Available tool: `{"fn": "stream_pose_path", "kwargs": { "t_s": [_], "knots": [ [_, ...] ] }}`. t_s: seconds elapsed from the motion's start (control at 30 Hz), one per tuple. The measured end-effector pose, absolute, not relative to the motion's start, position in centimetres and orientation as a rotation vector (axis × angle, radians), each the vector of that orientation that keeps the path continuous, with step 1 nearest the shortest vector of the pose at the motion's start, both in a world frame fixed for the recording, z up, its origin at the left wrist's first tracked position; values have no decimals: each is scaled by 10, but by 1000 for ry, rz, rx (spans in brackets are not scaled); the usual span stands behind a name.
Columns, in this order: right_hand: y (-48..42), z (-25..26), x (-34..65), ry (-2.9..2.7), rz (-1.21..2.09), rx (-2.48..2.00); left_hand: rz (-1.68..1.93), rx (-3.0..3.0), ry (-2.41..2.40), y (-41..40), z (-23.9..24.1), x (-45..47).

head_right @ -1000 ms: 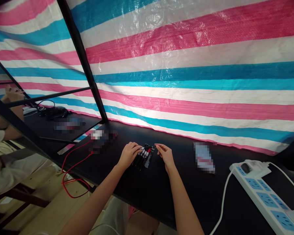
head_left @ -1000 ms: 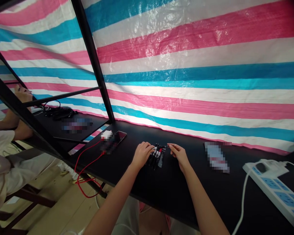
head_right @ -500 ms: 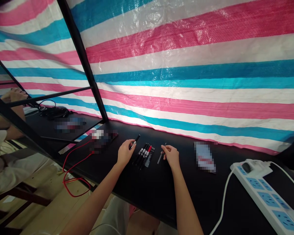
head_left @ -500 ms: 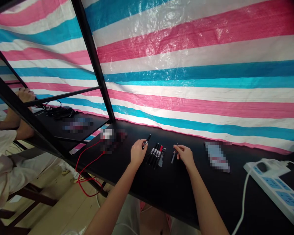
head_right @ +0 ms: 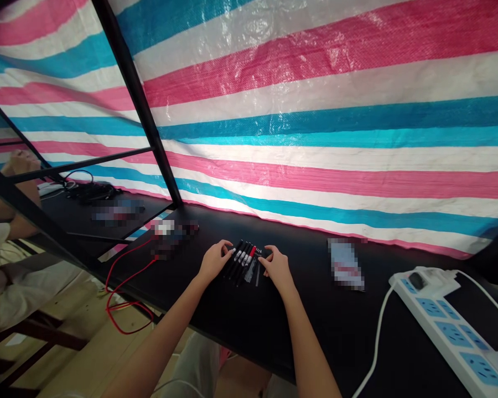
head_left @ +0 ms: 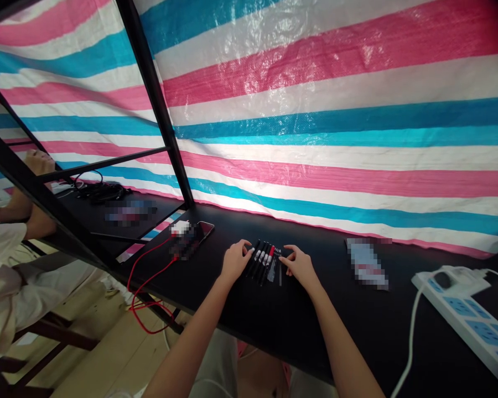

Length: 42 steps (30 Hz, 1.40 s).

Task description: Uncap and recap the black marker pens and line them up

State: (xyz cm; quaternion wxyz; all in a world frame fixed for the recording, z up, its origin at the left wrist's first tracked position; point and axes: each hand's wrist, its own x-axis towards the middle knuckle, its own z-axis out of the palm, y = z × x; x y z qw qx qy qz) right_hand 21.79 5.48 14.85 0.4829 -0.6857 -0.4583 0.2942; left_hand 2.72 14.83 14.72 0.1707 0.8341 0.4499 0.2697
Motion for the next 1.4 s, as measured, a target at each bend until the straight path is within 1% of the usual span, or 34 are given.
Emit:
{"fn": "stream_pose_path", "kwargs": {
  "t_s": [0.3, 0.83, 1.03, 1.4],
  "knots": [
    [56, 144, 221, -1298, 727, -1645, 734, 2351, 1229, 147, 151, 29],
    [60, 137, 222, -1242, 715, -1663, 730, 2372, 1165, 147, 151, 31],
    [59, 137, 222, -1289, 664, -1679, 762, 2364, 1144, 147, 151, 31],
    [59, 139, 222, -1280, 679, -1685, 777, 2340, 1243, 149, 149, 31]
  ]
}}
